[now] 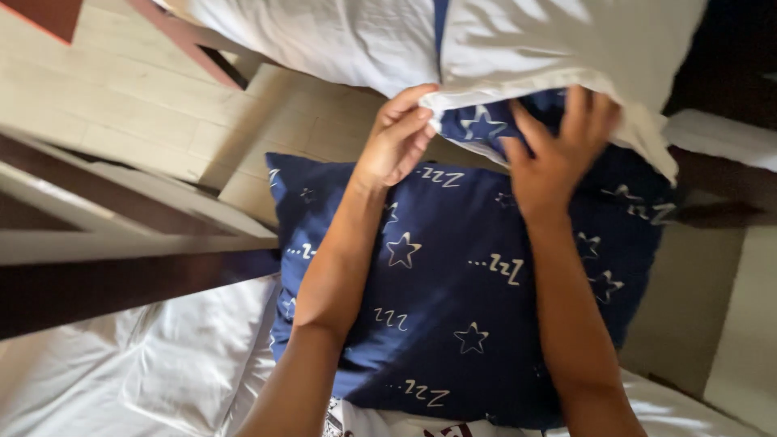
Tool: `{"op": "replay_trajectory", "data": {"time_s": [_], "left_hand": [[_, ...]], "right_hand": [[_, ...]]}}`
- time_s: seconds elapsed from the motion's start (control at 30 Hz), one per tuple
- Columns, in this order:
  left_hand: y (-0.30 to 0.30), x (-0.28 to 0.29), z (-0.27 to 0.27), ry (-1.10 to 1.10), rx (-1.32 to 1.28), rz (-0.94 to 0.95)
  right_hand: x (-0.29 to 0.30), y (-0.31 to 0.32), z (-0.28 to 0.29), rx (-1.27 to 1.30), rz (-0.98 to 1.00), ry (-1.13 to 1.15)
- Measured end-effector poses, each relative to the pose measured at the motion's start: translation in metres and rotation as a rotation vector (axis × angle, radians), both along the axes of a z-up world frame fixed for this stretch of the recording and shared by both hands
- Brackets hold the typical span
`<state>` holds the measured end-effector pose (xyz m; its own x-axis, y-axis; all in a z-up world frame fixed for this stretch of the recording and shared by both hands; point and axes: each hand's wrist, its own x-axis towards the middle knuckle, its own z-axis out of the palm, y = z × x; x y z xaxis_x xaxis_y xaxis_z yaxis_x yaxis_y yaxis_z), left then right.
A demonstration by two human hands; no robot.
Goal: The person folds a white pillowcase and places it on a bed. They then insert a pillow into a dark blue pillowcase with star patterns, adjusting the fabric to fit the pillow.
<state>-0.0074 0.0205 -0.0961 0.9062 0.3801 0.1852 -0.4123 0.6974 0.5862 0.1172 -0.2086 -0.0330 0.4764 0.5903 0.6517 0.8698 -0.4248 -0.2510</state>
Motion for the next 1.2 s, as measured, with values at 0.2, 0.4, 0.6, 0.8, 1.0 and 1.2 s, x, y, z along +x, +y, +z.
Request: {"op": "replay_trajectory", "data": {"time_s": [0.2, 0.4, 0.6, 0.8, 1.0, 1.2], "left_hand": [[-0.008, 0.01, 0.027, 0.004, 0.145, 0.178], [-0.004, 0.008, 0.037, 0.123, 0.031, 0.091], [-0.005, 0.009, 0.034, -0.122, -0.11, -0.011], [-0.004, 0.005, 0.044, 0.124, 0.007, -0.034], [0.013, 0.004, 0.013, 0.103, 0.421, 0.109], [-0.004, 0.002, 0.072, 0.037, 0.091, 0.108]], "right_hand": [[-0.002, -0.008, -0.001, 0.104, -0.036, -0.021], [-0.007, -0.009, 0.007, 0.111, 0.049, 0.026], [-0.004, -0.005, 0.006, 0.073, 0.121, -0.011], [-0.012, 0.0, 0.02, 0.105, 0.152, -0.067], [-0.012, -0.004, 0.023, 0.092, 0.148, -0.008], [-0.023, 0.007, 0.037, 0.02, 0.163, 0.003]]}}
